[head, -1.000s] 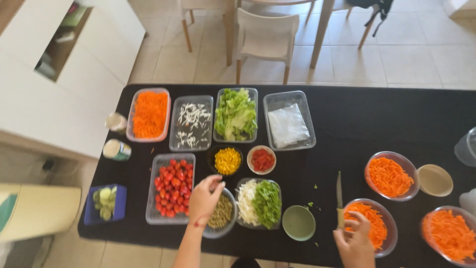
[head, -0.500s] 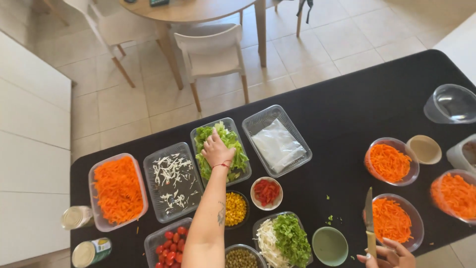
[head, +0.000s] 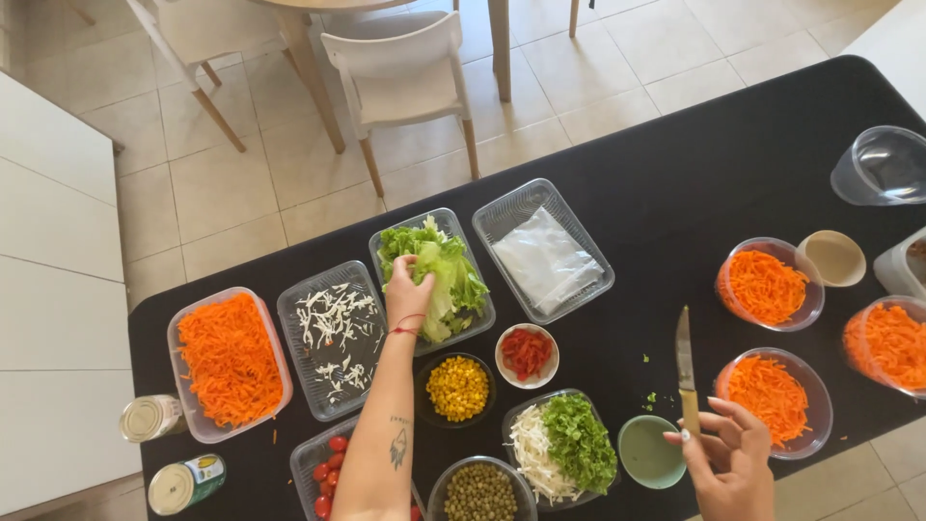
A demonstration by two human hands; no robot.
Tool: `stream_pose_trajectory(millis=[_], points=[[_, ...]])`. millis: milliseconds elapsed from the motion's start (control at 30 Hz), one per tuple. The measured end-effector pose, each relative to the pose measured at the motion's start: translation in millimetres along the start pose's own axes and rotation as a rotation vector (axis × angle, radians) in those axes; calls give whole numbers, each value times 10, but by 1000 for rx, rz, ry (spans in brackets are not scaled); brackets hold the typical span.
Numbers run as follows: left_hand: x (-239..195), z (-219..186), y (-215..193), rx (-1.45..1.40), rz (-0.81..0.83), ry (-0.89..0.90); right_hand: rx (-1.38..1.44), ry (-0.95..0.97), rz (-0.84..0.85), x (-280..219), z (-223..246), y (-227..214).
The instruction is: The person portions cooked grains into three clear bowls using a small green bowl as a scoop. They then use a paper cup to scoop shredded carrots from a large container and distribute them into the same three bowls. Finally, the person uses a knife to chop lettuce leaves into a small green bowl.
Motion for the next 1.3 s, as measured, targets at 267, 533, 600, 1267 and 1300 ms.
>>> stream_pose_trajectory(millis=[267,533,600,1267,1300], points=[[-329,21,-263,193,95,-201,51,20,132,-20,135,229],[-415,106,155,562,-26,-179,-23,63,127,-65,285,166],[-439,11,22,443,6,-230,-36,65,111,-59,272,133],[-387,361,-254,-263,74,-465,179,-11,375,469,47,1311],[-405,314,-278,-259,79,-464,180,-6,371,463,141,1399]])
Point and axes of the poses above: each hand's wrist, its own x-axis towards the middle knuckle, its own y-axis out of the palm, z = x × y, the point moved 1 cm from there along x, towards the middle knuckle, and after that the axes turned 4 degrees about -y, right-handed, at the moved point
